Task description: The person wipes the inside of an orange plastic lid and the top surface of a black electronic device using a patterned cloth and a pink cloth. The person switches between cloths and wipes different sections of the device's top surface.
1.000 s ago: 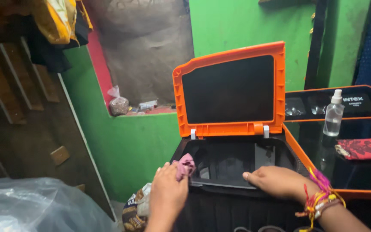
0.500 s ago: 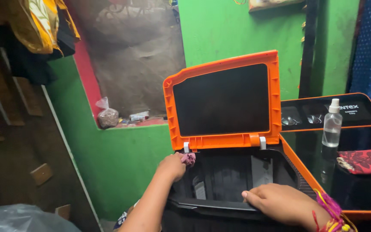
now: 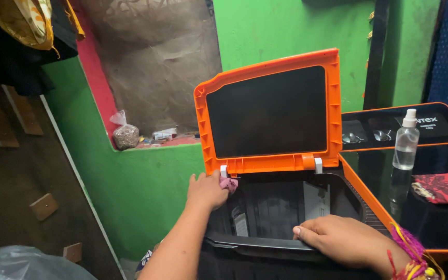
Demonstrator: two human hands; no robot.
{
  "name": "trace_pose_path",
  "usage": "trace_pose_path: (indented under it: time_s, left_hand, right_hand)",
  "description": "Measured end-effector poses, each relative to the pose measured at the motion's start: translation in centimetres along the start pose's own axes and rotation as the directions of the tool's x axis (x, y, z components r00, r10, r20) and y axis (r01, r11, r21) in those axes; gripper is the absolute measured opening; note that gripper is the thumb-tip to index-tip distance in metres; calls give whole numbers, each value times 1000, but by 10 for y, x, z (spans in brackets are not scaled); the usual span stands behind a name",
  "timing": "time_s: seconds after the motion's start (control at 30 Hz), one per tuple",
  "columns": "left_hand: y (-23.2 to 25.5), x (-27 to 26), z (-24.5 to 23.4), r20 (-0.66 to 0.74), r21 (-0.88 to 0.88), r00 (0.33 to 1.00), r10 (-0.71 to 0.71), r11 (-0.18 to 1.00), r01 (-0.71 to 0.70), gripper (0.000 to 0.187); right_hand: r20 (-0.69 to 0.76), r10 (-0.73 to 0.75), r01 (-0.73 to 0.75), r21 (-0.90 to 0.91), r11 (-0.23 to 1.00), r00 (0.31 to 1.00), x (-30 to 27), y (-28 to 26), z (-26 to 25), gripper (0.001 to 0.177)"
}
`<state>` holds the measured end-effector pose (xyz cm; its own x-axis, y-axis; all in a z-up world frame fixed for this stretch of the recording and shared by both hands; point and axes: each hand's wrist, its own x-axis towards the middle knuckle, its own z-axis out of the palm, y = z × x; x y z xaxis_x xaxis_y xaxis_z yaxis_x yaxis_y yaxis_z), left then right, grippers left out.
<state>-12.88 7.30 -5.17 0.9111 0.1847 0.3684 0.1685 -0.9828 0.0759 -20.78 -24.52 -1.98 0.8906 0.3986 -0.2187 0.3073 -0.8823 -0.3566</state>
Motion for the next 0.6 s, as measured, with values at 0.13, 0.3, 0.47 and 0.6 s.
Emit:
trace_pose_path:
  time_s: [0.13, 0.3, 0.47, 0.6]
  left_hand:
    - [6, -14, -15, 23, -31, 1000, -15, 999, 16, 43]
    - [5, -28, -17, -112, -216, 972, -206, 960, 178, 26]
    - [-3, -46, -13, -310, -106, 950, -43, 994, 11, 19]
    - [-6, -51, -8, -250, 102, 952, 175, 983, -153, 26]
  right_hand:
    - [-54, -30, 32, 28, 999, 998, -9, -3, -2, 51]
    - [-96, -70, 76, 64, 995, 993, -15, -3, -3, 49]
    - [-121, -87, 93, 44, 995, 989, -18, -2, -2, 49]
    - [-107, -91, 93, 18, 995, 990, -18, -2, -3, 51]
